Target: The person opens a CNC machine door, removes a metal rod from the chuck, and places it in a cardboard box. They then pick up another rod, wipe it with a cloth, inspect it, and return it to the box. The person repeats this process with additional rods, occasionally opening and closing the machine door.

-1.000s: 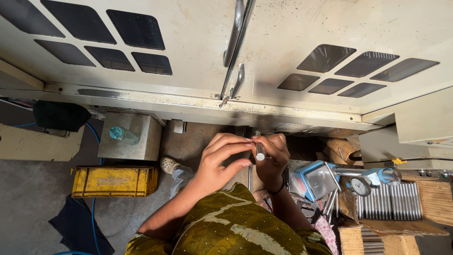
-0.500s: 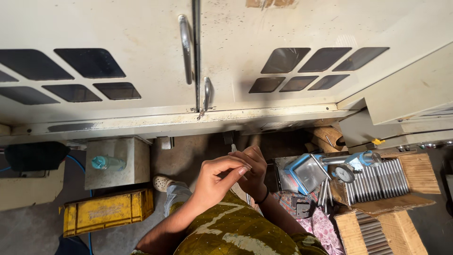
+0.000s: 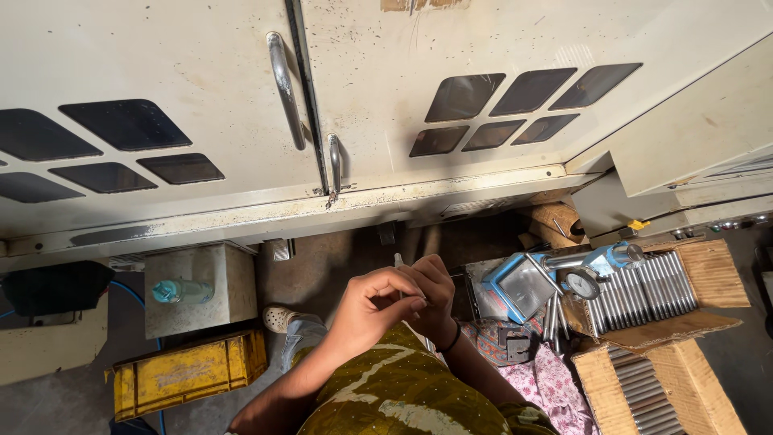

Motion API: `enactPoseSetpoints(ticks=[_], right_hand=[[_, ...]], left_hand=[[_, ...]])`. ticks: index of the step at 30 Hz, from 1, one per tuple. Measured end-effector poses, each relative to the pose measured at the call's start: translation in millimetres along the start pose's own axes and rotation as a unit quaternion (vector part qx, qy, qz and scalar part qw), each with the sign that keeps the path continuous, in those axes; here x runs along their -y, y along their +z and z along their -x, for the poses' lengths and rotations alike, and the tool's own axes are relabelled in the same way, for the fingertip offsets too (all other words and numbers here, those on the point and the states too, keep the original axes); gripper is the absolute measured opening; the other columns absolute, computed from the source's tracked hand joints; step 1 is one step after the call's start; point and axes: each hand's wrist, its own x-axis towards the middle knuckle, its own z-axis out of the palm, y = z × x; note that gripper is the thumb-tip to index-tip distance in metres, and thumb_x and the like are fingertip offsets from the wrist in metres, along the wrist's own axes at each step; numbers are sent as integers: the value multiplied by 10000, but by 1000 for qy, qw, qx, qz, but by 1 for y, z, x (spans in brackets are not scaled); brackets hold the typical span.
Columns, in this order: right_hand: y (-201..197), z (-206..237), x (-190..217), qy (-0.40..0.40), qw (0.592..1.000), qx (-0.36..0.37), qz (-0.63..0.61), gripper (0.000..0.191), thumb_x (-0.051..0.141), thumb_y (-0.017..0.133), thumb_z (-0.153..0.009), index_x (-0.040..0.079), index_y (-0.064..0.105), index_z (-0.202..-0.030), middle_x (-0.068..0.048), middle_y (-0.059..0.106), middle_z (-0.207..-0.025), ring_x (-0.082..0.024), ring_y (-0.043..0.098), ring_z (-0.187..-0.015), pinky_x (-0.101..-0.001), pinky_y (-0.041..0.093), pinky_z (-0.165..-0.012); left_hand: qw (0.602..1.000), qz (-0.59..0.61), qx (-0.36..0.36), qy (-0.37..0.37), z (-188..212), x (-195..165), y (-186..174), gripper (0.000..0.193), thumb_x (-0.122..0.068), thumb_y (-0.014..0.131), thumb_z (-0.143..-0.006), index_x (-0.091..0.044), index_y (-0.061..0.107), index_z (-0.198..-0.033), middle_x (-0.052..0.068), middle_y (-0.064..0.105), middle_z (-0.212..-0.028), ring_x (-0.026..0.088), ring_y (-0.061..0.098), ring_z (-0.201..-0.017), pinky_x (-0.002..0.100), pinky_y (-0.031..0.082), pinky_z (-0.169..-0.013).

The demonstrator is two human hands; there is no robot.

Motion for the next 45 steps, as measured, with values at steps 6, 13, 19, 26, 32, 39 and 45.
enactPoseSetpoints(ticks=[6,13,19,26,32,39,45], right_hand=[[6,-1,0,-30,998,10,-56,328,300,749,-816,32,704,-999,-34,643,-880,-238,591,-792,-362,512,-694],[8,-2,-13,-41,994,49,-85,287,268,804,-732,68,696,-907,-20,601,-829,-233,603,-797,-346,506,-682],[8,-1,-16,-17,985,91,-147,288,249,804,-663,66,688,-852,-35,624,-831,-220,622,-768,-331,504,-647],[5,-4,-12,-6,984,98,-147,222,211,779,-761,57,684,-891,-53,626,-836,-231,634,-780,-332,505,-658],[12,2,-20,27,981,45,-188,173,233,631,-1055,60,626,-1050,-91,665,-946,-221,661,-842,-340,526,-713],[-12,-9,-39,297,652,-96,-691,327,369,439,-1166,81,567,-1082,-20,528,-773,-153,529,-748,-346,455,-746],[-12,-21,-25,363,543,-53,-755,345,403,400,-1148,106,551,-1059,8,434,-731,-148,442,-748,-335,397,-752]], left_hand=[[997,49,-2,-59,7,6,-16,62,-1,699,-970,42,731,-1001,111,773,-953,126,737,-765,260,599,-663],[998,30,50,-8,8,-8,-25,238,12,659,-1000,21,668,-1238,146,738,-1188,129,716,-1057,282,617,-830],[996,62,69,4,10,-10,-21,275,81,636,-1002,-14,600,-1258,159,752,-1177,118,710,-958,272,606,-789],[995,64,71,8,8,-9,-23,234,78,613,-1023,11,608,-1247,186,742,-1184,138,723,-973,278,612,-748],[996,38,-22,82,-5,6,-32,171,-84,547,-1054,34,641,-1134,179,661,-1287,100,661,-593,247,566,-498],[981,-6,-119,154,7,30,-47,334,-215,534,-1147,-5,606,-898,64,567,-1032,84,591,-715,233,522,-647],[974,-101,-118,162,4,20,-28,176,-144,693,-1035,-6,659,-931,73,608,-1068,96,568,-750,232,482,-673]])
